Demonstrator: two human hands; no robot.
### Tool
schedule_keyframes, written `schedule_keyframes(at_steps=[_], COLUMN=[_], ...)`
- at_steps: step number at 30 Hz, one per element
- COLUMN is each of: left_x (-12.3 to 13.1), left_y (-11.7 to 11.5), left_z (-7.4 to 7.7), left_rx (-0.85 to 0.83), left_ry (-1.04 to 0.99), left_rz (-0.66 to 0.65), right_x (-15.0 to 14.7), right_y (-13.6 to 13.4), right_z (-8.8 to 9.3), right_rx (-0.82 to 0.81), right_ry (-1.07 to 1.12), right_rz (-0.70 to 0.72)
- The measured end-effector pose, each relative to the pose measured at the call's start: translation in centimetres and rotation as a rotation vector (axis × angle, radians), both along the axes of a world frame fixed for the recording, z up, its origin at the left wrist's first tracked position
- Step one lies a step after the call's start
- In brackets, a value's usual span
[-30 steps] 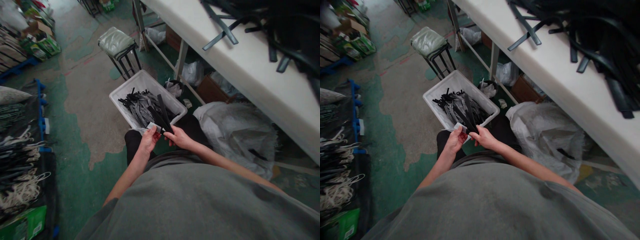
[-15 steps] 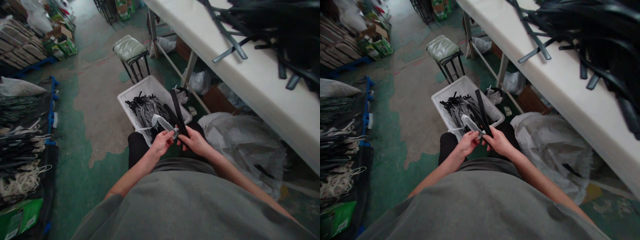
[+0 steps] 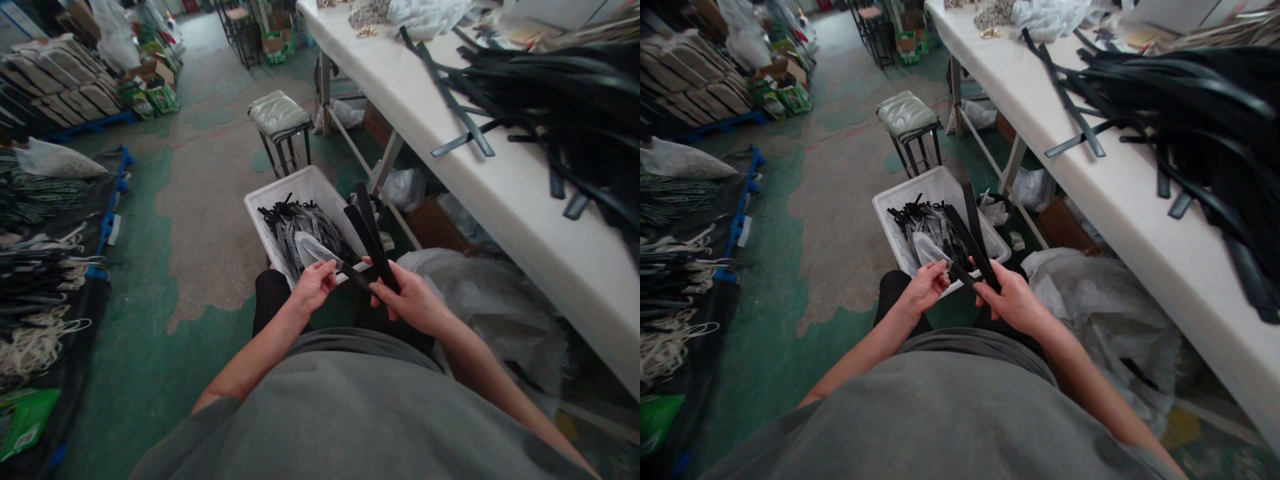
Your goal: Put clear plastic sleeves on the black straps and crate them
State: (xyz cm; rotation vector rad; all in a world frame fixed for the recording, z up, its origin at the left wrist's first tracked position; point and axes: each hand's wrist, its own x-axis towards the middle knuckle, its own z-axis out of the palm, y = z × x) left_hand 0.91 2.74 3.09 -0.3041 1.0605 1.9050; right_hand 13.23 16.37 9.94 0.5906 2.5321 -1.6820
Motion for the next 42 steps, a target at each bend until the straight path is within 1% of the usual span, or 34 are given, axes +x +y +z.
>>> schedule_keyframes(at_steps=[2, 5, 6, 7, 10, 11, 13, 15, 17, 18, 21, 22, 24, 27, 28, 30, 32, 33, 35, 37, 39, 40, 42], left_x=[0.5, 1.7, 1.9, 1.9, 1.0, 0.8, 0.7, 1.2, 1.6, 1.5, 0.6, 0.3, 0.5, 1.5, 1.7, 1.6, 0.9, 0.7, 0.8, 1.5, 2.1, 2.1, 1.3], left_y=[-0.2, 0.0, 0.1, 0.2, -0.1, -0.3, -0.4, -0.2, 0.0, 0.0, -0.5, -0.6, -0.6, -0.3, -0.2, -0.3, -0.7, -0.9, -0.9, -0.7, -0.5, -0.5, -0.8], left_z=[0.0, -0.5, -0.8, -1.0, -1.4, -1.4, -1.4, -1.3, -1.3, -1.4, -1.5, -1.5, -1.4, -1.1, -1.0, -1.0, -1.1, -1.2, -1.3, -1.2, -1.2, -1.2, -1.3], left_rx=[0.015, 0.048, 0.056, 0.060, 0.026, 0.013, 0.014, 0.050, 0.073, 0.071, 0.021, 0.006, 0.005, 0.068, 0.084, 0.080, 0.041, 0.024, 0.022, 0.060, 0.089, 0.084, 0.042], left_ry=[-0.038, -0.102, -0.126, -0.149, -0.181, -0.176, -0.145, -0.098, -0.061, -0.051, -0.047, -0.050, -0.055, -0.032, -0.014, 0.027, 0.045, 0.044, 0.030, 0.023, 0.025, 0.028, 0.029], left_rz=[-0.049, -0.200, -0.218, -0.208, -0.072, -0.044, -0.071, -0.146, -0.171, -0.150, -0.023, -0.003, -0.037, -0.145, -0.148, -0.085, -0.001, 0.018, -0.016, -0.096, -0.125, -0.105, -0.016], right_x=[-0.1, -0.6, -0.7, -0.7, 0.0, 0.2, 0.4, 0.1, -0.2, -0.2, 0.2, 0.4, 0.3, -0.4, -0.6, -0.5, -0.2, 0.0, -0.1, -0.6, -0.9, -0.9, -0.5], right_y=[0.1, 0.0, 0.0, 0.0, 0.1, 0.1, 0.0, -0.2, -0.3, -0.3, 0.0, 0.0, 0.0, -0.4, -0.5, -0.5, -0.4, -0.4, -0.5, -0.8, -0.9, -0.8, -0.6], right_z=[-0.1, -0.9, -1.2, -1.4, -1.6, -1.5, -1.6, -1.8, -1.7, -1.6, -0.8, -0.6, -0.5, -0.8, -0.8, -0.7, -0.5, -0.5, -0.6, -0.9, -1.1, -1.1, -0.8], right_rx=[0.039, 0.084, 0.087, 0.079, 0.038, 0.042, 0.084, 0.132, 0.139, 0.126, 0.088, 0.091, 0.123, 0.144, 0.138, 0.104, 0.082, 0.084, 0.108, 0.127, 0.112, 0.093, 0.048], right_ry=[-0.013, 0.001, -0.002, -0.017, -0.080, -0.084, -0.068, -0.048, -0.048, -0.054, -0.084, -0.092, -0.088, -0.054, -0.049, -0.068, -0.107, -0.120, -0.117, -0.090, -0.068, -0.069, -0.098], right_rz=[0.020, -0.014, -0.021, -0.010, 0.073, 0.095, 0.096, 0.072, 0.054, 0.051, 0.061, 0.061, 0.046, 0.017, 0.018, 0.044, 0.072, 0.076, 0.060, 0.043, 0.047, 0.061, 0.102])
